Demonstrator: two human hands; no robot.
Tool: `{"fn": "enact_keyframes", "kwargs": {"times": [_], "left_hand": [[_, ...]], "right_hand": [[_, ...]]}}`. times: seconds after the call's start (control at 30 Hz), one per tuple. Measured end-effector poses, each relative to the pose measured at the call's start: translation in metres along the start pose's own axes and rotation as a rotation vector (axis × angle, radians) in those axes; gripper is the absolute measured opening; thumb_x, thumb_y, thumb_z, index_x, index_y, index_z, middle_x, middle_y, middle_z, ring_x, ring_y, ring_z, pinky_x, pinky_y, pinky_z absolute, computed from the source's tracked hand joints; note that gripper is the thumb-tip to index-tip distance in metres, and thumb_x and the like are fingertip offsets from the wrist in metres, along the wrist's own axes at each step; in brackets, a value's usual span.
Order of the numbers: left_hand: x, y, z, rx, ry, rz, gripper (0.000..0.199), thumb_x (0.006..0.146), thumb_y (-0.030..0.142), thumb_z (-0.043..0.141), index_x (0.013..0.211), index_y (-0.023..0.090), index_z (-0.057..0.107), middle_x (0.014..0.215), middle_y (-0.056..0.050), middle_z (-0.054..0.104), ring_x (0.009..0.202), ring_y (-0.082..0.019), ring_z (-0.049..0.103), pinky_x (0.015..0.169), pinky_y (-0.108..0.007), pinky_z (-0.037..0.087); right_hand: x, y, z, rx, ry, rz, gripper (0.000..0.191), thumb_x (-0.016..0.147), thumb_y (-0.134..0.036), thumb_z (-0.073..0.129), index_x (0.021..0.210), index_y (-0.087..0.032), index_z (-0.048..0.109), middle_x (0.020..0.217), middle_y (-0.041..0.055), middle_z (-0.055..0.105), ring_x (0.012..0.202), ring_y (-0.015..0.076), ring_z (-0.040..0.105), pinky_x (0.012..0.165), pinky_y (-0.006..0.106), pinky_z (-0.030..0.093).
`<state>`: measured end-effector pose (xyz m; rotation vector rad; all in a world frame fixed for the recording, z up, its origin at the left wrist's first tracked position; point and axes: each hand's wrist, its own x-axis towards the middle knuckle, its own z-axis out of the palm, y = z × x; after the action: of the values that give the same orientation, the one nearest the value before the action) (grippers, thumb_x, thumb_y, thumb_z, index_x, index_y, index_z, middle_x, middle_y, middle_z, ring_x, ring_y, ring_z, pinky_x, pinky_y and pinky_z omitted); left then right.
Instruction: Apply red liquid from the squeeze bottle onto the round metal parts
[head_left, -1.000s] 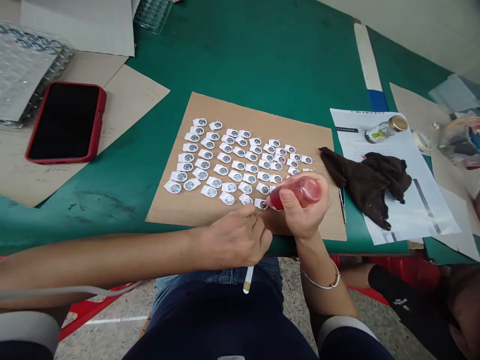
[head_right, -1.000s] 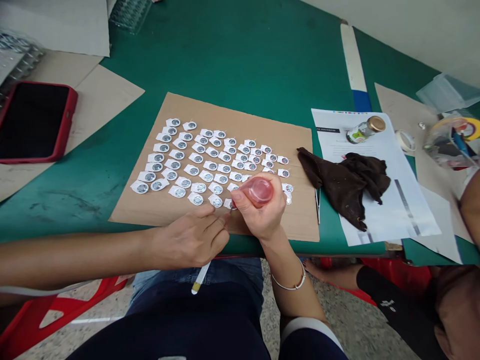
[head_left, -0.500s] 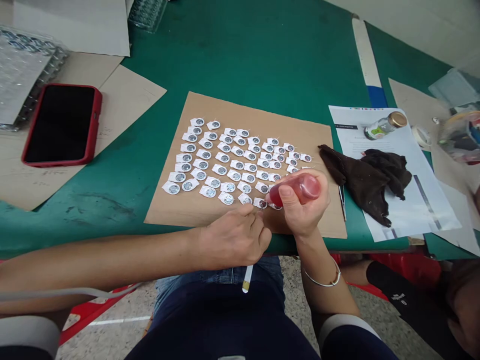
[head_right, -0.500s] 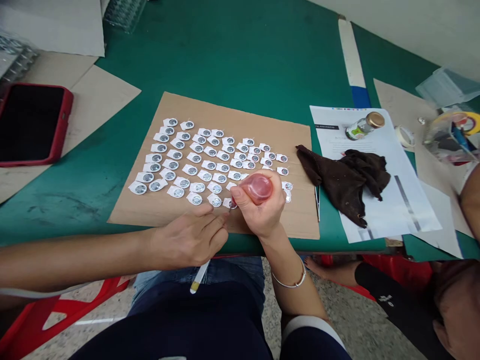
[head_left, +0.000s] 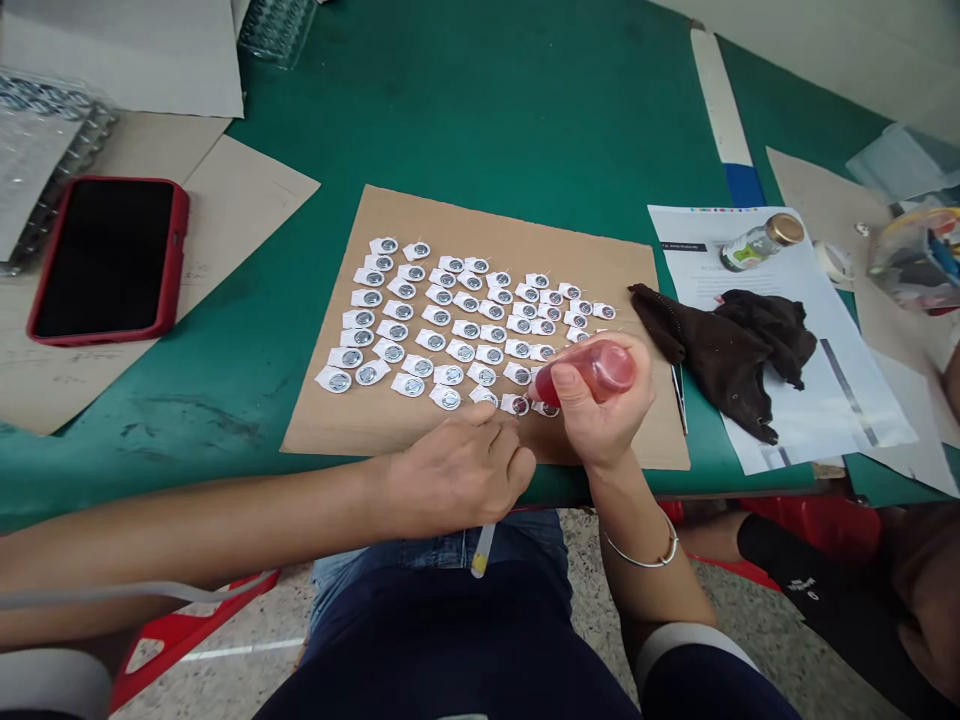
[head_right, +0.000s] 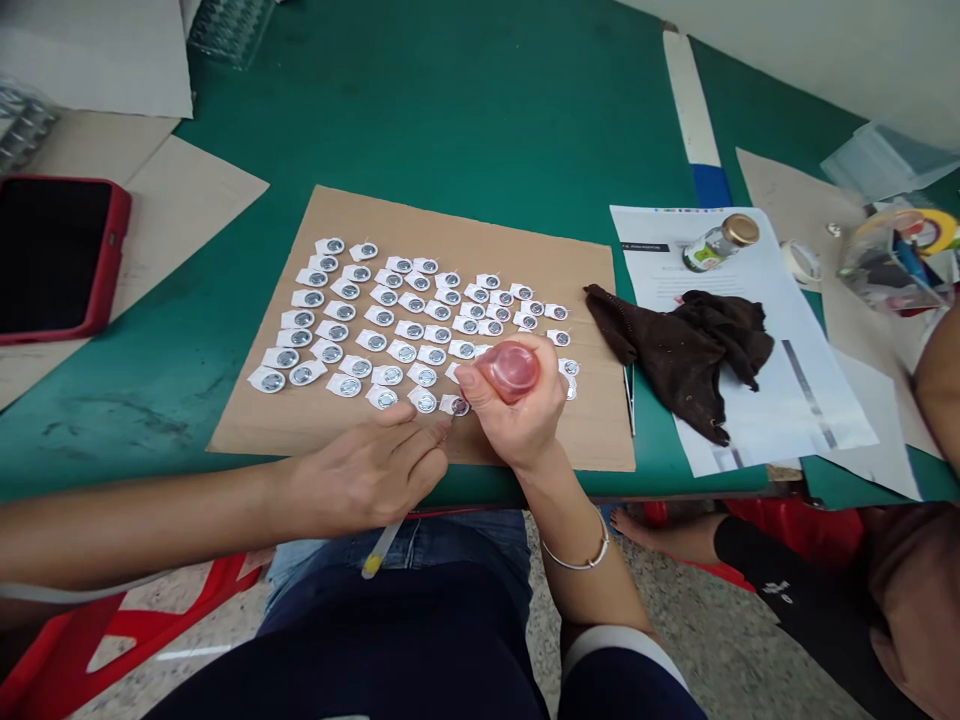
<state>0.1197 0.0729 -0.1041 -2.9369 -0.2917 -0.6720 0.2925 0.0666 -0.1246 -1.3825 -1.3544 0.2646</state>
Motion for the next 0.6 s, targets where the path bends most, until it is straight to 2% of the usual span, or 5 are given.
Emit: {"fn": "enact_keyframes", "kwargs": {"times": [0.6], "left_hand": [[-0.0007,-0.0053,0.0024,-0.099,-0.081,-0.032,0.022,0.085,0.001,0.035,0.07,0.013,0.046,0.063,-0.005,0.056,0.068,-0.017,0.054,0.062,-0.03,0.04]], "right_hand": [[0.0025,-0.0035,-0.0045,-0.064,0.004,-0.058,0.033,0.066,-0.037,0.07,0.088,-0.021,0.05,0.07,-0.0035,0.06,0.066,0.0104,0.06,0.065,0.028,0.051]]}}
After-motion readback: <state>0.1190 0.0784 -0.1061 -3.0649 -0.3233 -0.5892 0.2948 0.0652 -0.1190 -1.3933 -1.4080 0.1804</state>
